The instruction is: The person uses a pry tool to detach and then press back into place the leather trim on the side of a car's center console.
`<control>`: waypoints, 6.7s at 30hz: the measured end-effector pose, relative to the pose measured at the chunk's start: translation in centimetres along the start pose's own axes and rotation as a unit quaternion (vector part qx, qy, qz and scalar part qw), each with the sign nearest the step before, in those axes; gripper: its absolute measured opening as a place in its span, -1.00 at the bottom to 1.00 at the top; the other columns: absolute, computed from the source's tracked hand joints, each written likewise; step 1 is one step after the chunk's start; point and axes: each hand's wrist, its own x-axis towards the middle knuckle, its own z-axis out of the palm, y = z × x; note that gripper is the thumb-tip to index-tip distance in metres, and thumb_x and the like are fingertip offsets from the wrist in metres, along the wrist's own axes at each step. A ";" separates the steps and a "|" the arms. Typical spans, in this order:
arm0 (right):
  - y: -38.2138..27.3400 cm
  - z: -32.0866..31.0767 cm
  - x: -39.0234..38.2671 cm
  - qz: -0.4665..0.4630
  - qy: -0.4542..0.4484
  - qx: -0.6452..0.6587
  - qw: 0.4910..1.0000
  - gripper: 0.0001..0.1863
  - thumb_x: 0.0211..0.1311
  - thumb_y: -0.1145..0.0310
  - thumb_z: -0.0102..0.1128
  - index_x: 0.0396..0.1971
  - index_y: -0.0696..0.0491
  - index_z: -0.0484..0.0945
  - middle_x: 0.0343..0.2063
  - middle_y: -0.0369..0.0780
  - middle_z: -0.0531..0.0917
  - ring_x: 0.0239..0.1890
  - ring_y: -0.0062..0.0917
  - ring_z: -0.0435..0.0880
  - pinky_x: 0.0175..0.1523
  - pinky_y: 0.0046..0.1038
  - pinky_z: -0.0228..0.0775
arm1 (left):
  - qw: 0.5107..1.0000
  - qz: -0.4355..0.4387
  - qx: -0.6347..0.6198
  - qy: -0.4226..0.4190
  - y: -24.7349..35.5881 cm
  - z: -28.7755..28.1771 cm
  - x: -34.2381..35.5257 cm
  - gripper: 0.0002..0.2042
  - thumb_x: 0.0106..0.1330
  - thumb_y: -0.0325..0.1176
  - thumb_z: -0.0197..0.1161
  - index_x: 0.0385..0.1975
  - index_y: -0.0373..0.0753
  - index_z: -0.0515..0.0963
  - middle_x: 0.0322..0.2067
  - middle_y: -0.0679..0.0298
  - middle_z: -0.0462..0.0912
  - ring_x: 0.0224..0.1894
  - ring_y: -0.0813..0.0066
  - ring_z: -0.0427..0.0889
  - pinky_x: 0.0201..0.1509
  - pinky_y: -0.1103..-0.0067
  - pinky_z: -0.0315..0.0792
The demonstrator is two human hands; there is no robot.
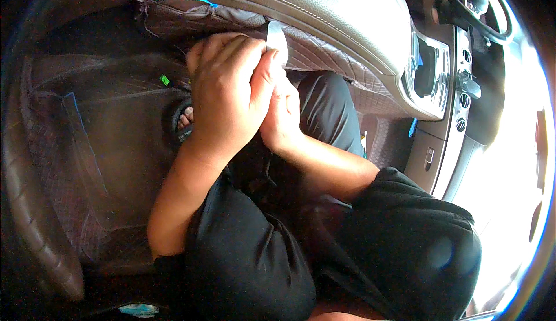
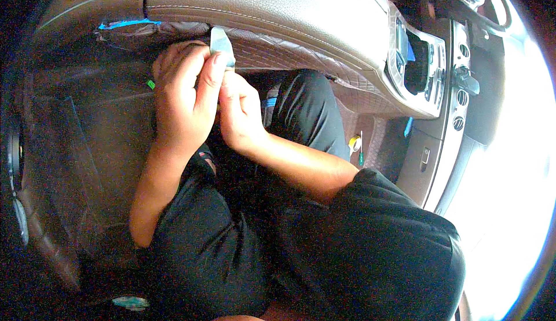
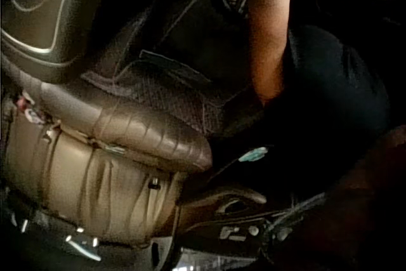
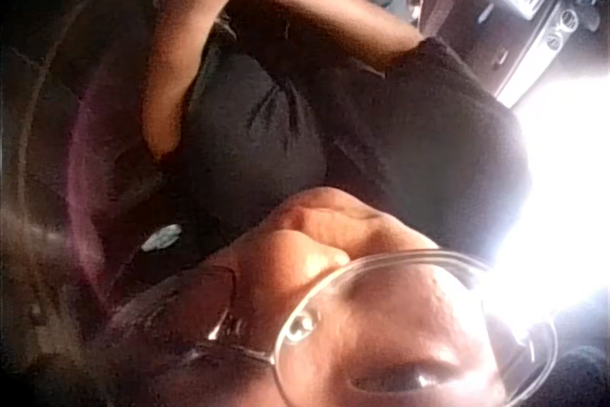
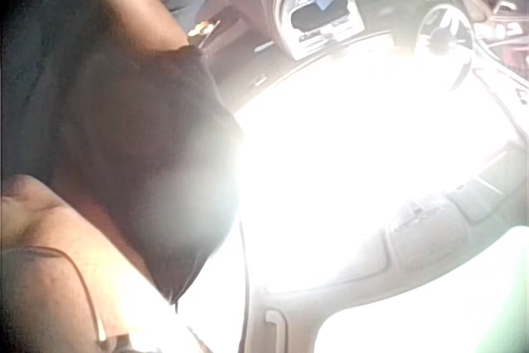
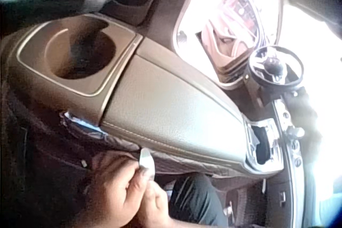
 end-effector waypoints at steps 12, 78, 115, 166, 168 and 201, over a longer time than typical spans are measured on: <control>0.7 0.9 0.6 -0.015 -0.006 -0.040 0.999 -0.54 0.60 0.14 -0.24 -0.25 0.16 0.58 -0.29 -0.23 0.64 -0.24 -0.51 0.60 -0.09 -0.45 0.44 | 0.996 -0.074 -0.048 -0.026 -0.1 -0.1 0.5 -0.84 0.31 -0.29 0.25 -0.37 -0.26 0.58 -0.37 0.16 0.64 -0.20 0.13 0.54 -0.07 0.26 0.32; 4.5 -1.0 0.8 -0.079 0.039 0.007 0.996 -0.60 0.58 0.20 -0.20 -0.33 0.14 0.54 -0.40 -0.25 0.60 -0.35 -0.50 0.52 -0.18 -0.42 0.42 | 0.982 -0.123 -0.130 -0.063 0.8 3.0 0.2 -0.79 0.47 -0.30 0.16 -0.32 -0.31 0.61 -0.49 0.13 0.68 -0.47 0.41 0.66 -0.34 0.49 0.51; 7.2 -4.6 -0.4 -0.080 0.048 -0.138 0.986 -0.51 0.58 0.09 -0.37 -0.02 0.15 0.49 -0.28 -0.18 0.63 -0.23 -0.44 0.62 -0.13 -0.44 0.45 | 0.956 -0.125 -0.255 -0.072 0.3 5.5 -0.9 -0.82 0.36 -0.37 0.23 -0.44 -0.32 0.46 -0.53 -0.02 0.58 -0.46 -0.05 0.60 -0.42 0.25 0.42; 4.9 -4.8 -2.6 0.013 0.067 -0.079 0.995 -0.48 0.61 0.09 -0.40 -0.05 0.17 0.53 -0.22 -0.20 0.64 -0.16 -0.47 0.62 -0.05 -0.45 0.46 | 0.945 -0.137 -0.276 -0.106 1.8 6.4 0.3 -0.82 0.37 -0.38 0.22 -0.44 -0.32 0.49 -0.53 -0.02 0.61 -0.48 -0.06 0.63 -0.43 0.24 0.45; 4.5 -4.1 -2.5 0.004 0.054 -0.065 0.996 -0.49 0.61 0.11 -0.39 -0.04 0.17 0.53 -0.20 -0.20 0.63 -0.13 -0.46 0.60 -0.01 -0.45 0.44 | 0.946 -0.159 -0.240 -0.147 1.6 5.2 0.8 -0.80 0.37 -0.36 0.22 -0.46 -0.32 0.48 -0.57 -0.04 0.57 -0.51 -0.08 0.60 -0.47 0.22 0.42; 6.8 -0.2 -2.4 -0.034 0.037 -0.069 0.996 -0.53 0.60 0.14 -0.36 -0.06 0.17 0.52 -0.19 -0.19 0.64 -0.09 -0.42 0.62 0.01 -0.44 0.44 | 0.975 -0.064 -0.199 -0.070 0.2 2.5 2.1 -0.94 0.28 -0.46 0.28 -0.37 -0.28 0.56 -0.48 0.11 0.64 -0.41 0.08 0.65 -0.31 0.33 0.50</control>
